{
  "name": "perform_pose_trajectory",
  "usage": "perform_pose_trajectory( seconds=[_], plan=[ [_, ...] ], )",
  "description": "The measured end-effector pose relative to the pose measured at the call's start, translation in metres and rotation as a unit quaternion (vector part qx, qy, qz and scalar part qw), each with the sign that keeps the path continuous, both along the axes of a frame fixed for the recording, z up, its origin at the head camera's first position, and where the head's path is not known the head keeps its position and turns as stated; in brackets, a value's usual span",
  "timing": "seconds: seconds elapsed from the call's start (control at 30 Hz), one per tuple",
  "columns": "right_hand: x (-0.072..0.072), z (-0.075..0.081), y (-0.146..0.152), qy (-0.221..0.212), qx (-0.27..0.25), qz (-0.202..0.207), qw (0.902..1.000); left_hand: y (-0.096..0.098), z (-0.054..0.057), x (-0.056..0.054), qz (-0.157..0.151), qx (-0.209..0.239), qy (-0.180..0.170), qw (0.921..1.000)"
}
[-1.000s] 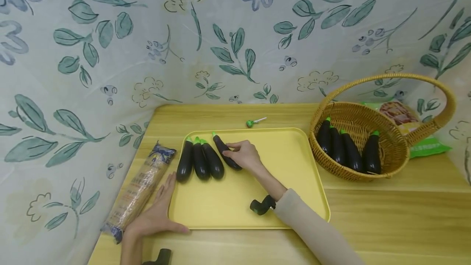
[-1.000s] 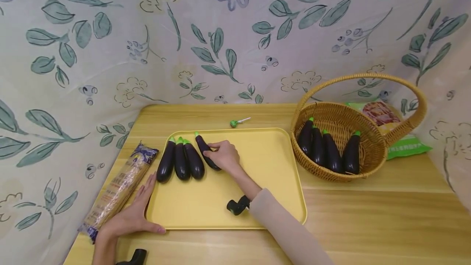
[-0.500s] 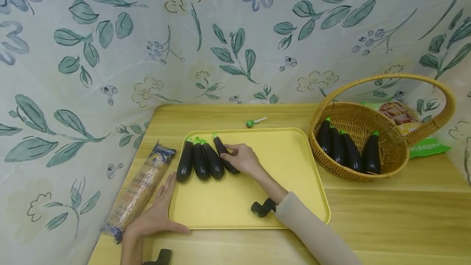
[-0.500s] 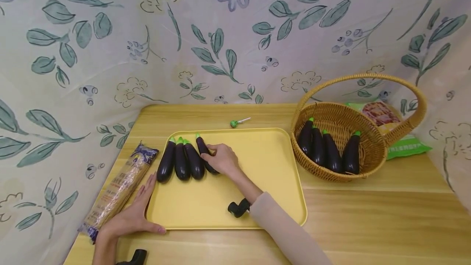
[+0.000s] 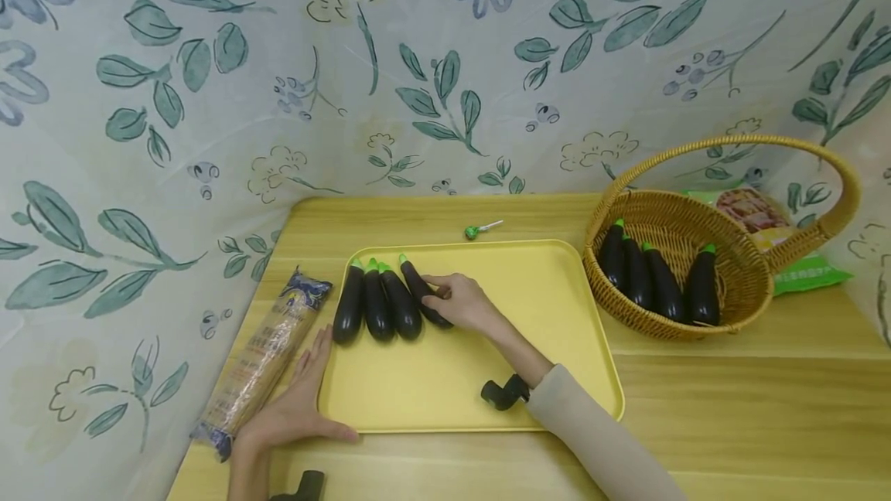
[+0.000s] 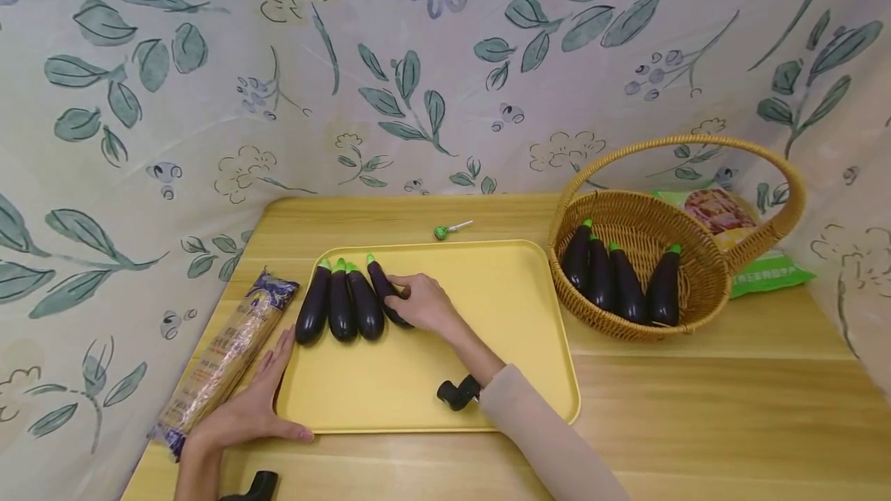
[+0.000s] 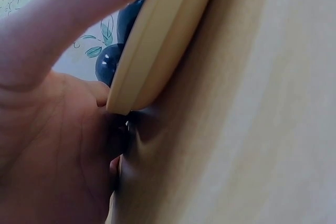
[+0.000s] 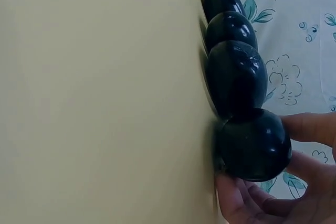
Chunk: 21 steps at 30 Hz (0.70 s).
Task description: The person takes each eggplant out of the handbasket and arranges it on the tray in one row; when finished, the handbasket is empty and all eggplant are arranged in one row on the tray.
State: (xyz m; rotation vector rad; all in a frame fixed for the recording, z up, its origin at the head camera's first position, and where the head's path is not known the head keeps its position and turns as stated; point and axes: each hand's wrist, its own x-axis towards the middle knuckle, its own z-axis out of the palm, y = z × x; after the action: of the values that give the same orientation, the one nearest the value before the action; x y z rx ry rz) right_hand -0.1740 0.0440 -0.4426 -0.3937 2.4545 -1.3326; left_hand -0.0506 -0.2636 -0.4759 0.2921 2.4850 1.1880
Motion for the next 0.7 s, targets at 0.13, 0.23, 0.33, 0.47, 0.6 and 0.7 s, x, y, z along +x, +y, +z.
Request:
perform_pose_trajectory(
  seconds=[0.13, 0.23, 0.33, 0.47, 0.6, 0.7],
  plan=[
    [-0.0006, 0.0006, 0.0009, 0.000, 0.002, 0.001, 1.0000, -0.0005, -0.0015, -0.0001, 0.001, 0.001, 0.001, 1.0000],
    [-0.0005, 0.0007, 0.0018, 0.002, 0.000, 0.001, 1.0000, -0.0011, -0.0025, -0.0002, 0.001, 0.001, 0.001, 1.0000],
    [-0.0003, -0.0003, 0.0025, 0.005, 0.003, 0.000, 1.0000, -0.0014, -0.0032, -0.0006, 0.000, -0.002, 0.003, 1.0000],
    [-0.0001, -0.0011, 0.0028, 0.008, 0.007, -0.004, 0.9999, -0.0014, -0.0035, -0.0011, -0.002, -0.007, 0.005, 1.0000],
    [0.0003, -0.0009, 0.0029, 0.005, 0.005, -0.008, 0.9999, -0.0014, -0.0036, -0.0012, -0.002, -0.007, 0.005, 1.0000],
    [0.0003, -0.0016, 0.0028, 0.004, 0.004, -0.005, 1.0000, -0.0016, -0.0037, -0.0007, -0.002, -0.004, 0.003, 1.0000]
  ],
)
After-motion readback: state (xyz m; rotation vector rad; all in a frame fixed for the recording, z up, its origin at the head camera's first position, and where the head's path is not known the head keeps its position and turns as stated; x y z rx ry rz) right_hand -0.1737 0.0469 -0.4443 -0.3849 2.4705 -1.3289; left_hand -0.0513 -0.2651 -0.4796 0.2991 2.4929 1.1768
